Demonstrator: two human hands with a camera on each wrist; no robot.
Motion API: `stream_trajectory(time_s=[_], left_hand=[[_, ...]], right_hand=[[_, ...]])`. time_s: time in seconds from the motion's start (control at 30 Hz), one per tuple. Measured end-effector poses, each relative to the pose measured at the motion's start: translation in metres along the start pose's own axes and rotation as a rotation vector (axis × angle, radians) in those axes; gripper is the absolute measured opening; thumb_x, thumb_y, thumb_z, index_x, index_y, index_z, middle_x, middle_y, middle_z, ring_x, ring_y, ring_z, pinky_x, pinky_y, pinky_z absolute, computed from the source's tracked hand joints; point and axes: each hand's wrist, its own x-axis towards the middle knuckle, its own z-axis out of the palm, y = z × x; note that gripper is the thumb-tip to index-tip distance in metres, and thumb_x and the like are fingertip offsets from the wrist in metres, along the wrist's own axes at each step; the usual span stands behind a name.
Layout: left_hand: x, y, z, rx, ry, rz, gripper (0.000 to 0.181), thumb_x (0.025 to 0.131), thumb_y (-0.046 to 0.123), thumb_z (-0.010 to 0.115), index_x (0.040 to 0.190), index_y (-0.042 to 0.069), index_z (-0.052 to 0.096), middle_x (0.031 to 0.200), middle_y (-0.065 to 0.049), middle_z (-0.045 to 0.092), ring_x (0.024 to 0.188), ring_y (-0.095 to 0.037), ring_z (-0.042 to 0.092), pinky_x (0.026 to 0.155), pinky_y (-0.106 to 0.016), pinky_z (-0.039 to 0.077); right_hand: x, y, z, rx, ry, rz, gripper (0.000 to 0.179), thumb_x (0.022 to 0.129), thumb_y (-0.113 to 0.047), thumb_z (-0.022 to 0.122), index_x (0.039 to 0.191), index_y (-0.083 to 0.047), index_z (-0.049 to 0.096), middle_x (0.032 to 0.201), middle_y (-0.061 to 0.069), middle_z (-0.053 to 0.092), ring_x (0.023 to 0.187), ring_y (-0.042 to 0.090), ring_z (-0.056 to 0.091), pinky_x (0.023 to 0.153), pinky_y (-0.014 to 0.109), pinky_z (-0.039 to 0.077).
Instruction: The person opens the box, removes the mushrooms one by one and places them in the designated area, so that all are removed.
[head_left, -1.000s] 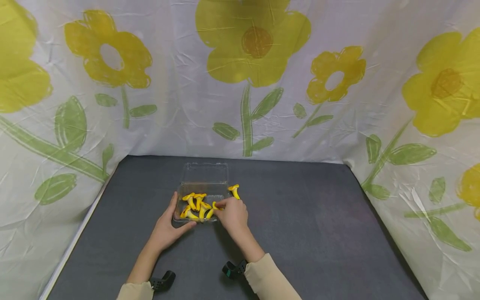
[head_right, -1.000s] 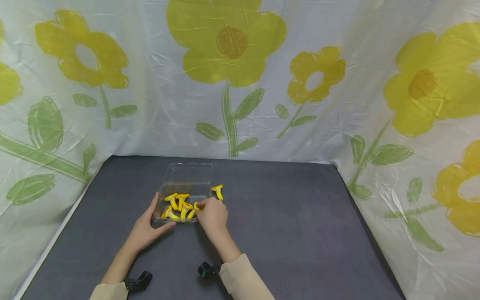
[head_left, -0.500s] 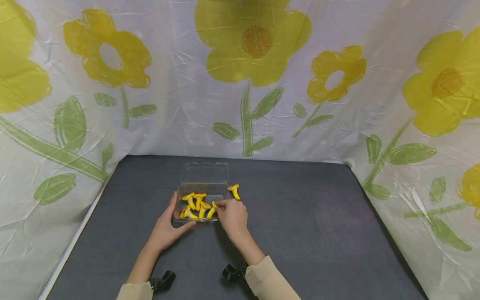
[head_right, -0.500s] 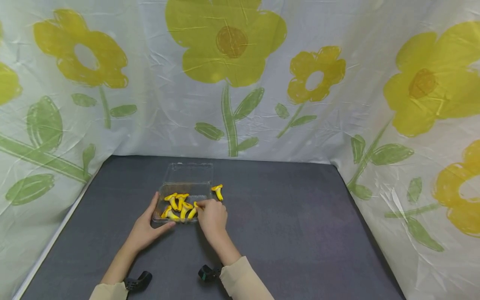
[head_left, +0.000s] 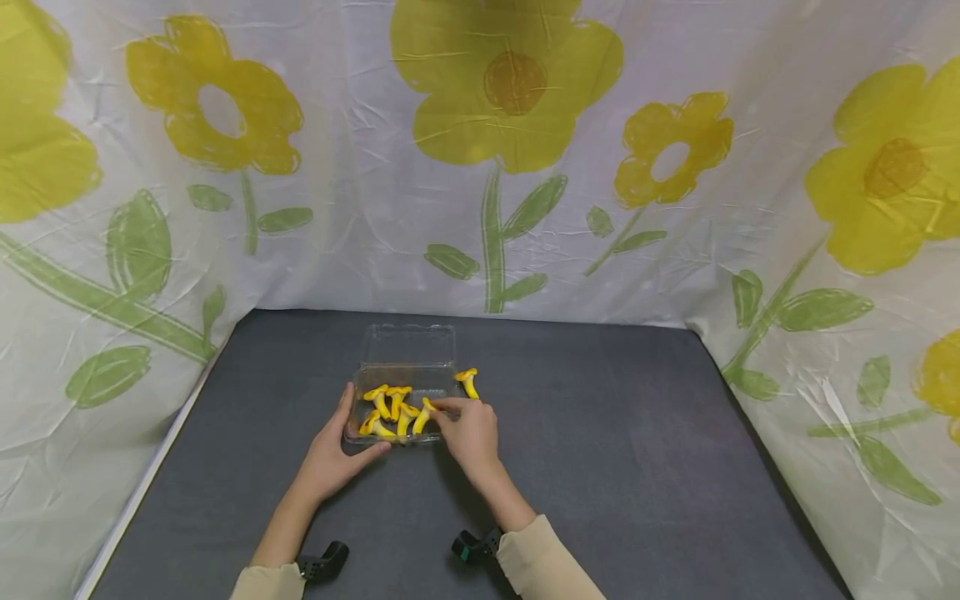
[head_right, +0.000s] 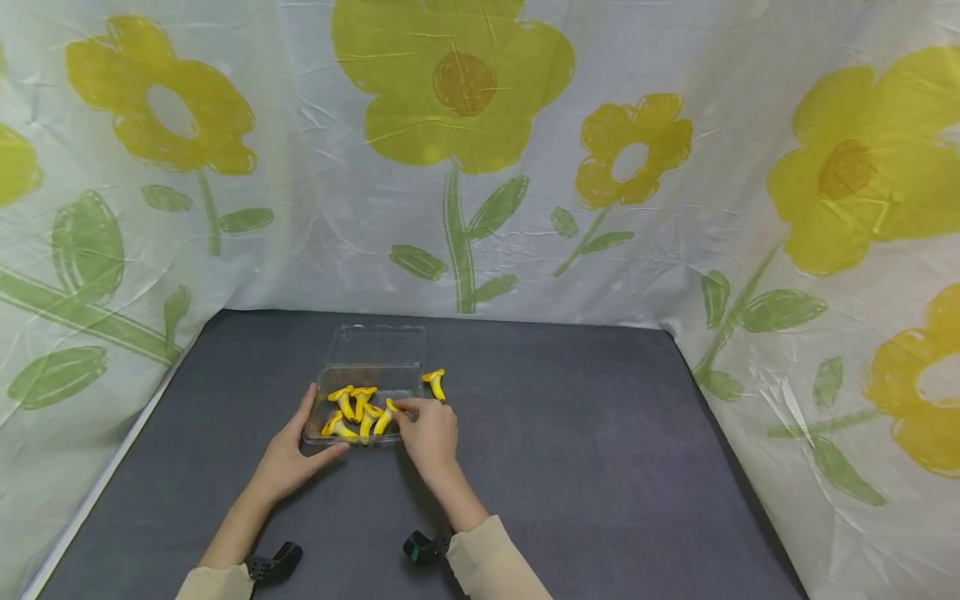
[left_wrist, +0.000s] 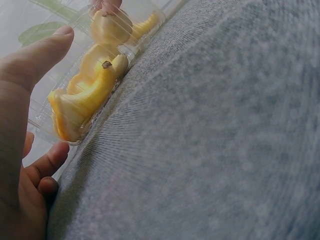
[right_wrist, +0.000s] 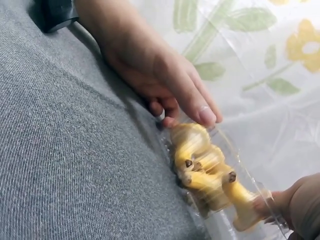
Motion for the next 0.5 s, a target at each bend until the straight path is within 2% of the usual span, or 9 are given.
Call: stream_trajectory(time_s=[0.07, 0.13, 0.17, 0.2, 0.27, 0.33, 0.4, 0.47, 0.5], left_hand=[[0.0, 0.0, 0.0, 0.002, 0.0, -0.001, 0.122, 0.088, 0.045, 0.087, 0.172, 0.011, 0.005, 0.091, -0.002, 0.051, 0.081, -0.015, 0.047, 0.082, -0.042, 0.041], [0.0, 0.0, 0.001, -0.001, 0.0, -0.003, 0.122, 0.088, 0.044, 0.088, 0.172, 0.011, 0.005, 0.092, -0.003, 0.052, 0.081, -0.016, 0.047, 0.083, -0.043, 0.041], [0.0, 0.0, 0.001, -0.001, -0.001, -0.004, 0.123, 0.088, 0.045, 0.088, 0.172, 0.011, 0.005, 0.093, -0.005, 0.052, 0.081, -0.017, 0.047, 0.083, -0.043, 0.041], [0.0, 0.0, 0.0, 0.002, -0.001, -0.002, 0.122, 0.088, 0.045, 0.087, 0.172, 0.011, 0.005, 0.102, -0.008, 0.057, 0.083, -0.018, 0.048, 0.084, -0.045, 0.041], [0.0, 0.001, 0.0, 0.001, 0.002, -0.001, 0.122, 0.089, 0.045, 0.087, 0.172, 0.009, 0.005, 0.132, -0.016, 0.06, 0.09, -0.021, 0.051, 0.088, -0.048, 0.042], [0.0, 0.002, 0.0, -0.001, 0.003, 0.0, 0.121, 0.089, 0.045, 0.087, 0.172, 0.009, 0.006, 0.161, -0.023, 0.042, 0.097, -0.026, 0.053, 0.091, -0.052, 0.041], [0.0, 0.003, 0.0, 0.0, 0.003, 0.003, 0.12, 0.09, 0.045, 0.086, 0.172, 0.008, 0.006, 0.174, -0.023, 0.019, 0.103, -0.028, 0.052, 0.095, -0.055, 0.039], [0.001, 0.003, 0.0, 0.0, 0.0, 0.002, 0.12, 0.09, 0.045, 0.086, 0.172, 0.008, 0.005, 0.175, -0.022, 0.016, 0.102, -0.028, 0.052, 0.095, -0.055, 0.039], [0.001, 0.003, 0.0, 0.001, -0.001, 0.001, 0.12, 0.09, 0.045, 0.086, 0.172, 0.008, 0.005, 0.175, -0.022, 0.017, 0.099, -0.027, 0.052, 0.094, -0.054, 0.039]], right_hand=[[0.0, 0.002, 0.0, 0.02, 0.001, -0.001, 0.016, 0.088, -0.015, 0.089, 0.103, -0.011, 0.087, 0.093, 0.004, 0.082, 0.071, 0.017, 0.077, 0.049, 0.019, 0.033], [0.001, 0.004, 0.0, 0.038, 0.001, 0.002, 0.016, 0.088, -0.015, 0.089, 0.103, -0.012, 0.088, 0.094, 0.003, 0.082, 0.081, 0.018, 0.079, 0.051, 0.02, 0.036], [0.001, 0.004, 0.0, 0.046, 0.001, 0.006, 0.015, 0.088, -0.015, 0.089, 0.103, -0.013, 0.088, 0.094, 0.003, 0.082, 0.081, 0.017, 0.079, 0.052, 0.02, 0.037], [0.002, 0.005, 0.0, 0.057, 0.0, 0.009, 0.015, 0.088, -0.015, 0.088, 0.103, -0.013, 0.088, 0.094, 0.003, 0.082, 0.076, 0.014, 0.077, 0.051, 0.021, 0.037], [0.002, 0.007, -0.001, 0.076, -0.001, 0.013, 0.014, 0.089, -0.015, 0.088, 0.103, -0.014, 0.088, 0.094, 0.003, 0.082, 0.062, 0.007, 0.068, 0.051, 0.021, 0.036], [0.003, 0.008, -0.002, 0.099, -0.002, 0.016, 0.014, 0.089, -0.016, 0.088, 0.103, -0.014, 0.088, 0.095, 0.002, 0.082, 0.052, 0.001, 0.053, 0.052, 0.021, 0.036], [0.004, 0.01, -0.002, 0.13, -0.001, 0.014, 0.014, 0.09, -0.015, 0.087, 0.104, -0.014, 0.087, 0.097, 0.003, 0.082, 0.048, 0.0, 0.04, 0.052, 0.02, 0.035], [0.005, 0.011, -0.004, 0.156, 0.003, 0.014, 0.015, 0.09, -0.014, 0.087, 0.105, -0.013, 0.087, 0.098, 0.003, 0.082, 0.048, -0.003, 0.04, 0.051, 0.02, 0.034], [0.006, 0.012, -0.004, 0.165, 0.006, 0.015, 0.015, 0.09, -0.014, 0.087, 0.105, -0.014, 0.087, 0.099, 0.002, 0.082, 0.049, -0.004, 0.044, 0.05, 0.02, 0.034]])
